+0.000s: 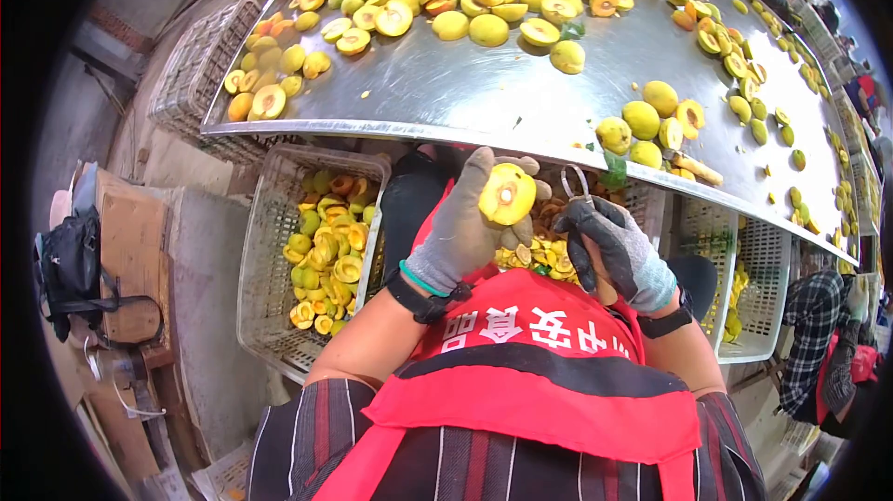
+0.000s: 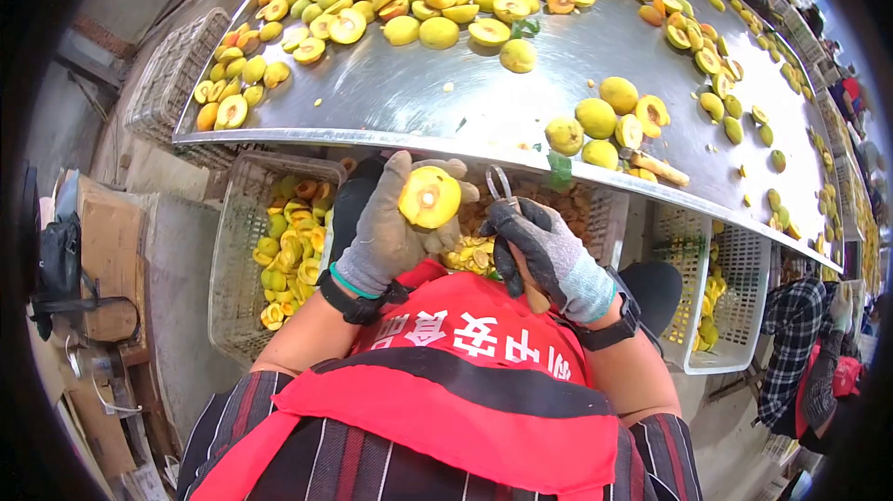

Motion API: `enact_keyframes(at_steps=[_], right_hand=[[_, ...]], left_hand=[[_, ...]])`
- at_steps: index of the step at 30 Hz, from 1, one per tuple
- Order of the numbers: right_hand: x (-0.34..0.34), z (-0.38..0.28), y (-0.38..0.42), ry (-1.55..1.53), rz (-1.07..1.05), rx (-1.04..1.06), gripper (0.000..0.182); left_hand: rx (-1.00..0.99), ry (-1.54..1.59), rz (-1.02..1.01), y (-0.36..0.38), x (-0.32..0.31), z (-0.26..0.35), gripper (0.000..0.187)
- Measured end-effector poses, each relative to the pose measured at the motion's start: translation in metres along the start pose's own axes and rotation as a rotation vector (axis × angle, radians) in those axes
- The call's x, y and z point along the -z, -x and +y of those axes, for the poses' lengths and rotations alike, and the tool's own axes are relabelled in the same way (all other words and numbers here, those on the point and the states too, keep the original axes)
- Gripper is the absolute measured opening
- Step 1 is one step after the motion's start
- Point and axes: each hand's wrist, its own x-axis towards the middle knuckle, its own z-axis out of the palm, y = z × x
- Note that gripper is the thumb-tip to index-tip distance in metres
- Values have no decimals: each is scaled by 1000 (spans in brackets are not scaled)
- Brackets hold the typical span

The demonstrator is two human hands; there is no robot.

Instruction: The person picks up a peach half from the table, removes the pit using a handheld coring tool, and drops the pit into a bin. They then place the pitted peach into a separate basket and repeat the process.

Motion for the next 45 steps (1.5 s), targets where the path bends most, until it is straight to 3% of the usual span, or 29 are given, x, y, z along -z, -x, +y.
enact_keyframes(at_steps=[8,11,13,16,18,21,23,25,27,29,30,31,33,34,35,36,37,42,44,45], right_hand=[[-6,-1,3,97,-52,-48,24],[-14,-2,3,268,-7,-16,25],[-18,-2,2,313,17,4,25],[-21,-6,2,419,64,-56,23],[-17,9,-5,573,58,191,23],[-22,13,-7,633,112,325,23],[-25,16,-9,591,106,304,22],[-32,8,-5,248,22,44,20],[-31,12,-6,210,-4,36,20],[-26,14,-5,846,102,461,16],[-25,16,-8,899,114,566,18],[-25,15,-6,895,117,562,18],[-30,2,-3,428,-9,143,18],[-33,6,-4,194,-23,135,18],[-36,5,-2,192,-21,136,18],[-40,1,1,25,-33,75,21],[-42,-2,2,-144,-44,17,25],[-42,-4,1,-41,-17,3,24],[-37,4,-3,372,54,253,29],[-33,6,-3,370,54,250,29]], left_hand=[[21,39,-3,0,0,-1,62],[-38,-37,-69,0,-6,-3,58],[-135,-85,23,0,-14,-5,54],[-166,-111,0,1,-19,-4,50],[-180,-130,22,3,-20,-4,49],[-243,-227,54,-1,-19,-4,49],[-287,-300,71,-3,-20,-5,51],[-366,-385,126,-3,-24,-4,50],[-323,-395,90,-2,-25,3,50],[-280,-406,55,-4,-23,12,50],[-241,-491,50,-5,-21,15,51],[-200,-575,43,-5,-21,15,51],[-219,-549,39,-6,-26,15,52],[-245,-394,28,-5,-32,15,44],[-270,-237,20,-4,-37,14,35],[-409,-528,91,-6,-37,9,40],[-410,-532,85,-7,-37,6,40],[-654,-426,180,-13,-40,-12,47],[-569,-491,112,-10,-36,-2,46],[-482,-557,46,-7,-34,4,46]])
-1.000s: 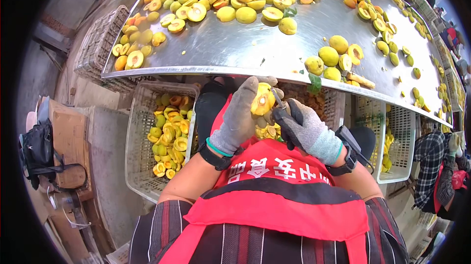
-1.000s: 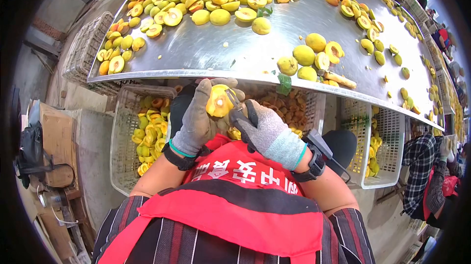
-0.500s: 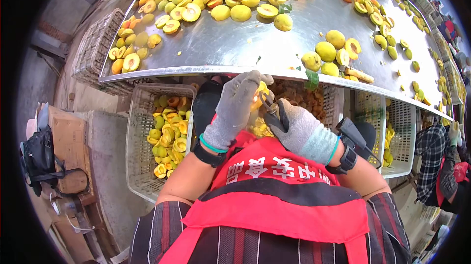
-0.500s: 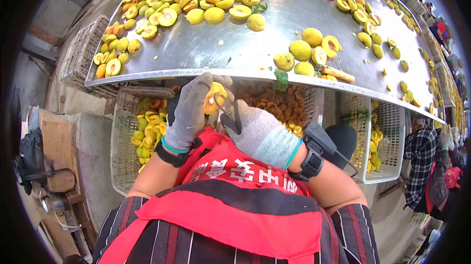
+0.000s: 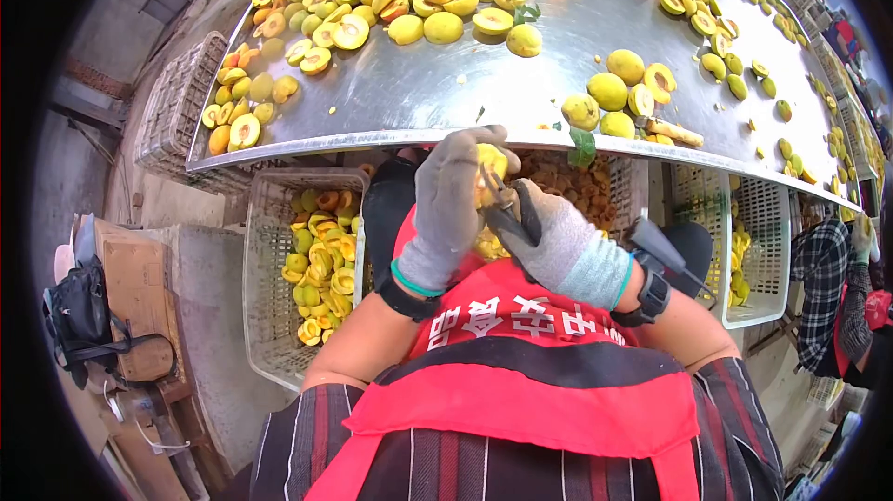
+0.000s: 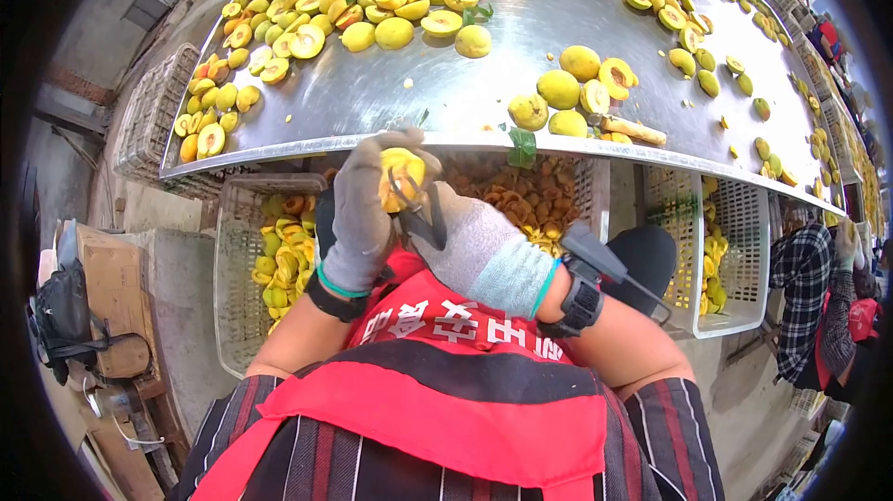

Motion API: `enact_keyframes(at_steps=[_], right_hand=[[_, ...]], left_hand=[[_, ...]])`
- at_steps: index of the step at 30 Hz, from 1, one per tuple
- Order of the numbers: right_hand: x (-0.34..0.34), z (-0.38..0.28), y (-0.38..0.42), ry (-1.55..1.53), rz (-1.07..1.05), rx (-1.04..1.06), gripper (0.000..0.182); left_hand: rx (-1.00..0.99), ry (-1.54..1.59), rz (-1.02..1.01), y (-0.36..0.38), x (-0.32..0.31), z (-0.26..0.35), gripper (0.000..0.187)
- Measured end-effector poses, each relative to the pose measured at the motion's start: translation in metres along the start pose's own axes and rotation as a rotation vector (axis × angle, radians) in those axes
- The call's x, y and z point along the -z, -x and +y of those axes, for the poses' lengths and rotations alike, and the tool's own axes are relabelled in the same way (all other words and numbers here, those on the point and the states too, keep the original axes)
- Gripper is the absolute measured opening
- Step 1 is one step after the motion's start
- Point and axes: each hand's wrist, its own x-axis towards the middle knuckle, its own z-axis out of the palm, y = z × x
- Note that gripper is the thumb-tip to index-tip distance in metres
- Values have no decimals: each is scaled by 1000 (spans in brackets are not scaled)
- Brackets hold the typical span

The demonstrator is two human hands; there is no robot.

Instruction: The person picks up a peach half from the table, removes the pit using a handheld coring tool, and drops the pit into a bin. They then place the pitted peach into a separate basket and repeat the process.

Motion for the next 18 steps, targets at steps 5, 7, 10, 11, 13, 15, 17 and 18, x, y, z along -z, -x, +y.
enact_keyframes(at_steps=[5,7,10,11,13,15,17,18], right_hand=[[16,-9,3,531,-52,213,27],[20,-10,1,464,-135,186,27],[18,-6,-1,615,-191,169,26],[16,0,-3,539,-158,197,25],[14,-8,-4,461,-122,223,24],[19,-26,-1,118,-252,-227,31],[18,-17,-1,256,-210,-96,31],[17,-12,-2,394,-167,40,31]], left_hand=[[294,-49,-199,-8,13,11,44],[377,-27,-288,-11,16,17,47],[446,-97,-371,-17,21,16,48],[461,-111,-324,-17,18,18,47],[374,-48,-301,-18,15,5,48],[312,-31,-287,-17,16,2,42],[374,-260,-314,1,22,46,35],[392,-537,-342,19,27,95,33]])
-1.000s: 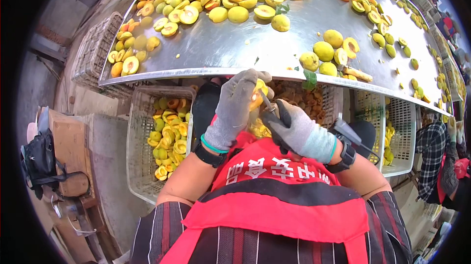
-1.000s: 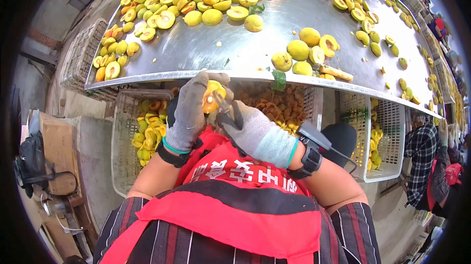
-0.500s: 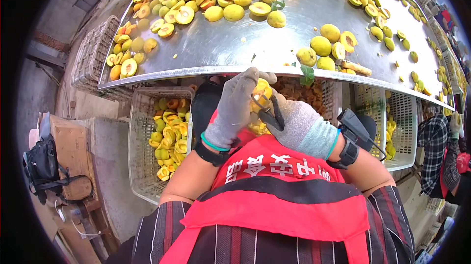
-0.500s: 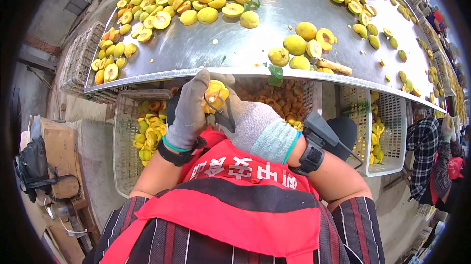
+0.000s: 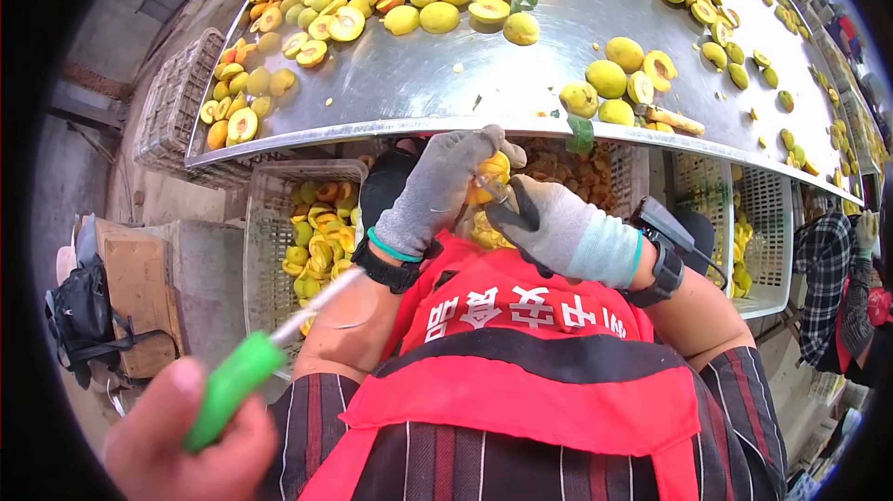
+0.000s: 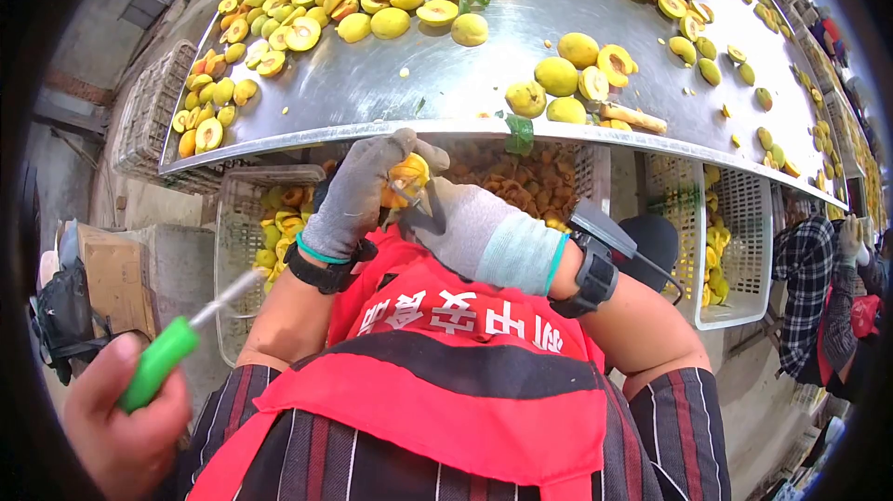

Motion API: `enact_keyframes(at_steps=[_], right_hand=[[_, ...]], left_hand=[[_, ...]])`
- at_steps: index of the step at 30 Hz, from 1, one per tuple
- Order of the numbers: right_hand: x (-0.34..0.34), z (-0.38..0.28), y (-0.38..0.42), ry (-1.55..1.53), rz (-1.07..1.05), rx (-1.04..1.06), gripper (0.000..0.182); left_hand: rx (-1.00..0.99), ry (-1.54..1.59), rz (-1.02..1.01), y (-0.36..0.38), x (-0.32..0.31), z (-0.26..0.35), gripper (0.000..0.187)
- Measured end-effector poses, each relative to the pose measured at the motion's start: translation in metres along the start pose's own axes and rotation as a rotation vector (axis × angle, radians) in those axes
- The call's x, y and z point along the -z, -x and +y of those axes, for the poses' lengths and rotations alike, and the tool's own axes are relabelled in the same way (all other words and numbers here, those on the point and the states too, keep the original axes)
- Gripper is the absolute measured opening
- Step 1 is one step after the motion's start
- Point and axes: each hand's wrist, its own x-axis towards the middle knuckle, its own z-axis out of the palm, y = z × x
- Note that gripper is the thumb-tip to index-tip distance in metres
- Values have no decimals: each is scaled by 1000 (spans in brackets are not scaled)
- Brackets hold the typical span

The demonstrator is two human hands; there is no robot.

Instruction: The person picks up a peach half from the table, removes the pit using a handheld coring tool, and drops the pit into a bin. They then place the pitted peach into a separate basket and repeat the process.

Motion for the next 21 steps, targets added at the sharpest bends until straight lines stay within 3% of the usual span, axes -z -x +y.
enact_keyframes(at_steps=[1,3,4,5,6,10,12,17,19,20,21], right_hand=[[-3,5,1,-2,2,-1,31],[-7,13,3,348,117,7,30],[-4,9,3,348,119,7,30],[1,3,4,39,64,-79,29],[4,0,4,-270,8,-165,27],[9,9,2,-406,-69,-287,28],[4,25,1,262,240,56,28],[9,23,-3,229,372,95,30],[16,35,-18,147,434,363,28],[15,40,-23,-254,407,-29,26],[29,29,-20,-541,437,-91,26]], left_hand=[[77,-262,-17,38,10,35,32],[233,-699,-31,87,21,81,29],[300,-855,-42,103,16,102,28],[332,-933,-37,104,12,103,27],[346,-978,-21,95,4,103,25],[381,-1013,79,60,-12,96,22],[438,-924,147,41,-14,97,15],[519,-945,-66,27,1,86,18],[479,-1090,1,19,-4,91,22],[472,-1091,-2,18,-5,91,22],[416,-1116,54,16,-7,90,22]])
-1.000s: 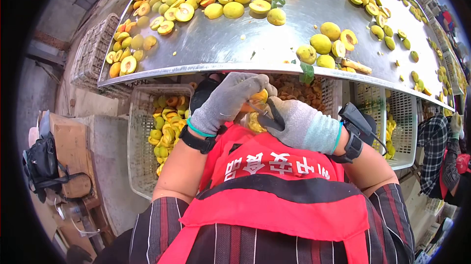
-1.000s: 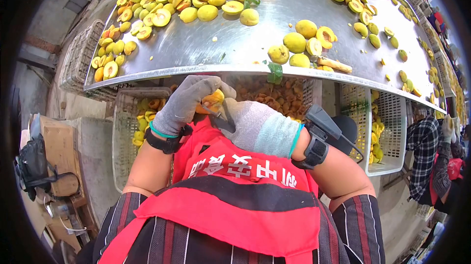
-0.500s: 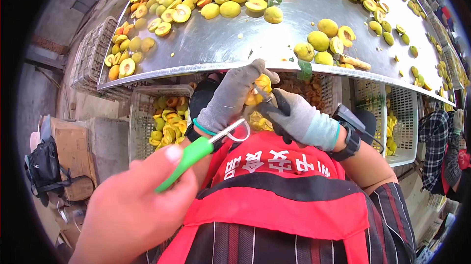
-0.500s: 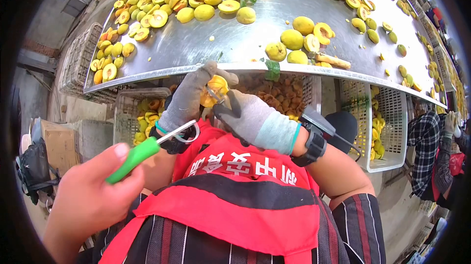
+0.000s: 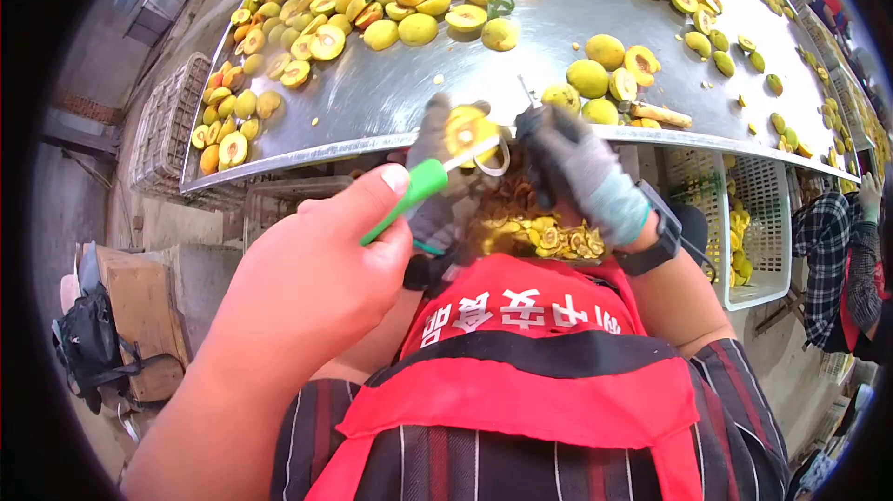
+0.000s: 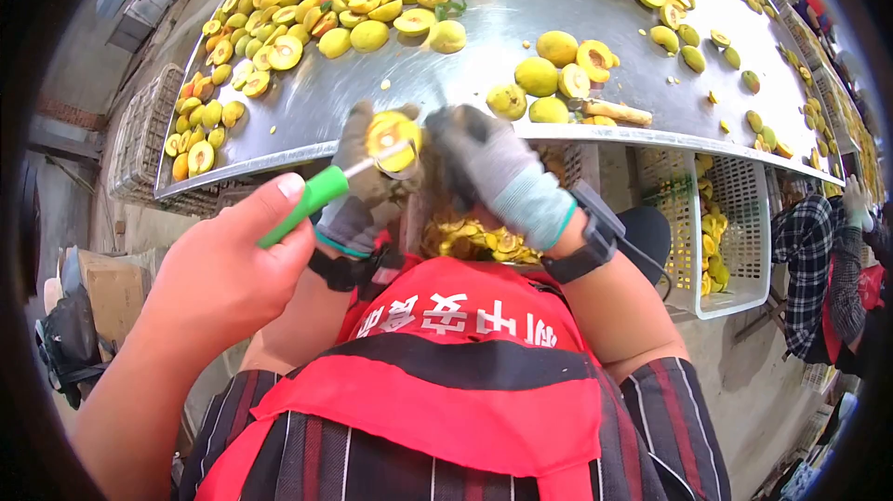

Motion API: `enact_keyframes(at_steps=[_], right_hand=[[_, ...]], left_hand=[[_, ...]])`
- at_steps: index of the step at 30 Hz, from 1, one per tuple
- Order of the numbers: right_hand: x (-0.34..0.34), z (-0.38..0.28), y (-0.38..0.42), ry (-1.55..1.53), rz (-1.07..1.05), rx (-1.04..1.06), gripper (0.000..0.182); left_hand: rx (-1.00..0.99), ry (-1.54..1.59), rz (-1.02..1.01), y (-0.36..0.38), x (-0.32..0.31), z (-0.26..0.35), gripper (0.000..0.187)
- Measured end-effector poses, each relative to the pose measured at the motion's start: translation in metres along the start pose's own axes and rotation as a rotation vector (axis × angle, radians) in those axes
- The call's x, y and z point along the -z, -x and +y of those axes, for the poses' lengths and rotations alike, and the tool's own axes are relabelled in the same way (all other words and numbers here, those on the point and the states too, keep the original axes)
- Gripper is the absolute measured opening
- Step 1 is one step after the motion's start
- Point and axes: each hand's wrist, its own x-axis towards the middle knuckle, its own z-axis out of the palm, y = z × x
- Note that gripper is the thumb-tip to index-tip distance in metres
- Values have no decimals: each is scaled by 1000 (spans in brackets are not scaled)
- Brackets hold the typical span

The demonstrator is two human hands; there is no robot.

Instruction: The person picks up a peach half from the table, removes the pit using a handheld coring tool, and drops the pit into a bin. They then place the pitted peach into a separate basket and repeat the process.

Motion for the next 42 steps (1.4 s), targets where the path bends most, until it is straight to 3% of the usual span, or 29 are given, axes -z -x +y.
enact_keyframes(at_steps=[1,2,3,5,6,11,15,18,20,23,26,27,29,31,33,35,37,39,40,42], right_hand=[[9,-19,-2,-267,44,-108,26],[20,-24,-8,-98,83,14,26],[30,-19,-17,246,122,194,27],[44,-17,-33,966,126,348,29],[51,-13,-42,1061,73,293,31],[76,1,-66,1197,20,260,26],[99,-15,-52,1297,-105,259,28],[136,-25,-46,1268,-20,164,34],[163,-23,-51,1286,30,97,37],[182,1,-62,1485,11,-33,34],[197,24,-69,1486,-51,-66,33],[203,33,-74,1481,-40,-49,34],[199,22,-68,1448,7,-78,35],[203,16,-62,1166,82,-22,35],[210,17,-62,1091,180,20,31],[214,10,-60,646,138,144,25],[210,9,-59,505,104,147,28],[188,-2,-46,-74,-10,136,30],[177,-8,-41,-123,-23,147,35],[159,-11,-32,-249,-53,142,37]], left_hand=[[-19,-7,78,-2,-2,2,22],[-47,-17,154,-6,-4,4,22],[-77,-22,161,-8,-5,2,22],[-271,-153,222,-11,-7,-8,24],[-357,-208,251,-13,-4,-12,23],[-882,-761,388,-49,37,-7,20],[-1146,-1066,480,-65,51,2,17],[-1215,-1104,451,-75,46,10,17],[-1093,-928,111,-80,36,14,14],[-1059,-1088,-58,-81,25,43,11],[-1187,-1045,-64,-106,8,65,10],[-1146,-870,-3,-122,-4,69,11],[-1101,-702,54,-142,-11,84,11],[-983,-844,-197,-150,-12,103,20],[-955,-876,-189,-150,-18,106,19],[-926,-907,-172,-149,-24,104,19],[-1016,-1174,-294,-150,-32,88,17],[-992,-1138,-338,-163,-34,74,20],[-989,-1140,-340,-161,-49,61,20],[-737,-2632,-69,-131,-112,19,36]])
